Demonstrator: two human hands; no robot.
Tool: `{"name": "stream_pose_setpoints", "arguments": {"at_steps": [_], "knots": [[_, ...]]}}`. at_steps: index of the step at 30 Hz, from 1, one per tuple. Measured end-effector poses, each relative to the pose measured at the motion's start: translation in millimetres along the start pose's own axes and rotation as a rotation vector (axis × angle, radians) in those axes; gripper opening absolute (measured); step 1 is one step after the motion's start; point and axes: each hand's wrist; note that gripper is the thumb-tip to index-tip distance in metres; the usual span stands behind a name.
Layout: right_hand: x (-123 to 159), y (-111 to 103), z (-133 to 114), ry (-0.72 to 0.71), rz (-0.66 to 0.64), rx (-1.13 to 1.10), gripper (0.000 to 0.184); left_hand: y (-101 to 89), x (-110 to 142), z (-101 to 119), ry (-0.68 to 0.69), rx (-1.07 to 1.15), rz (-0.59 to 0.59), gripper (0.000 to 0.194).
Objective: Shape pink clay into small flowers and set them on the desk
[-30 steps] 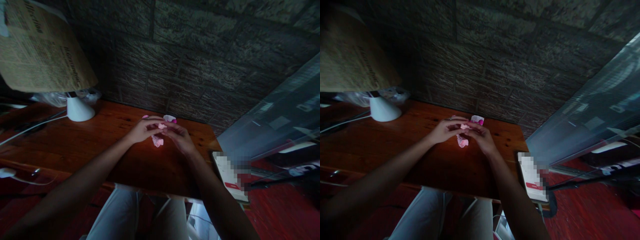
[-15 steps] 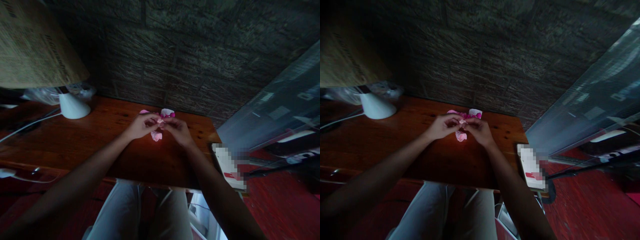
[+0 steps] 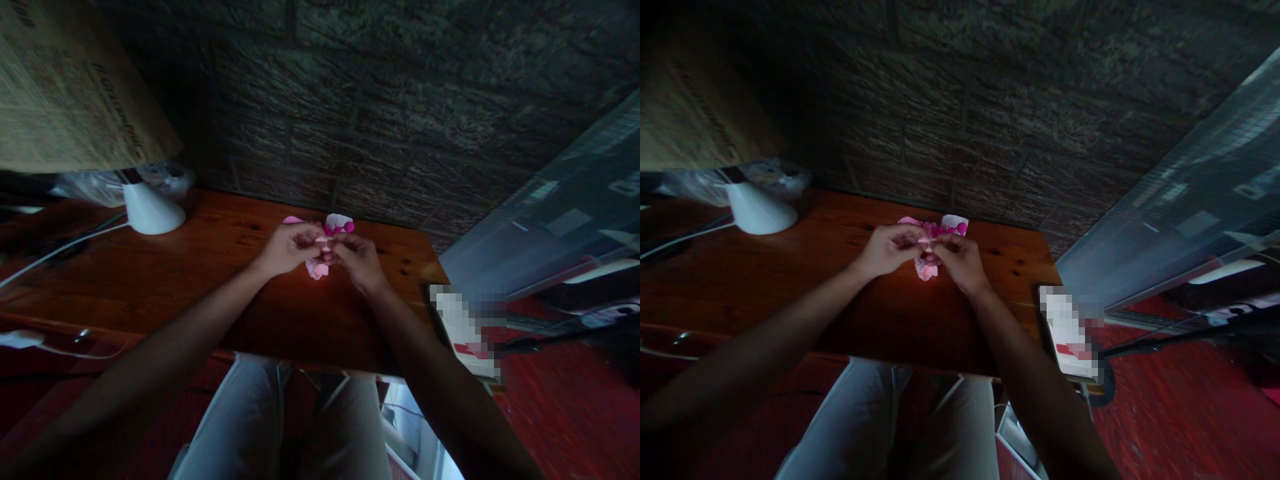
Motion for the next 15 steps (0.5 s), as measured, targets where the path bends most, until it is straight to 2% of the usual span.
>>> {"name": "stream_pose_setpoints", "arguments": {"at_steps": [4, 8, 10, 13, 14, 15], "knots": [[-1.6, 6.2, -2.4, -0.01, 0.046, -0.101, 0.029, 6.4, -4.0, -2.1, -0.1, 0.116, 0.167, 0.016], [-0.4, 9.3, -7.6, -0.05, 0.061, -0.101, 0.026, 7.8, -11.5, -6.9, -0.21, 0.266, 0.315, 0.016], [0.5, 6.1, -11.2, -0.076, 0.08, -0.117, 0.024, -1.9, -16.9, -10.3, -0.252, 0.34, 0.405, 0.015], [0.1, -4.3, -16.3, -0.125, 0.14, -0.169, 0.019, -28.3, -23.2, -15.2, -0.24, 0.438, 0.627, 0.012], [-0.6, -7.9, -17.3, -0.132, 0.157, -0.187, 0.017, -37.4, -24.0, -16.0, -0.244, 0.442, 0.655, 0.012], [-1.4, -10.8, -17.6, -0.131, 0.167, -0.205, 0.017, -45.3, -23.9, -16.2, -0.266, 0.431, 0.63, 0.014]]}}
Point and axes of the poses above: each hand's wrist, its own x-axis away from the middle knuckle, its own y-axis out of the palm, z = x × y, and after that the axes turned 5 degrees about z, right-handed
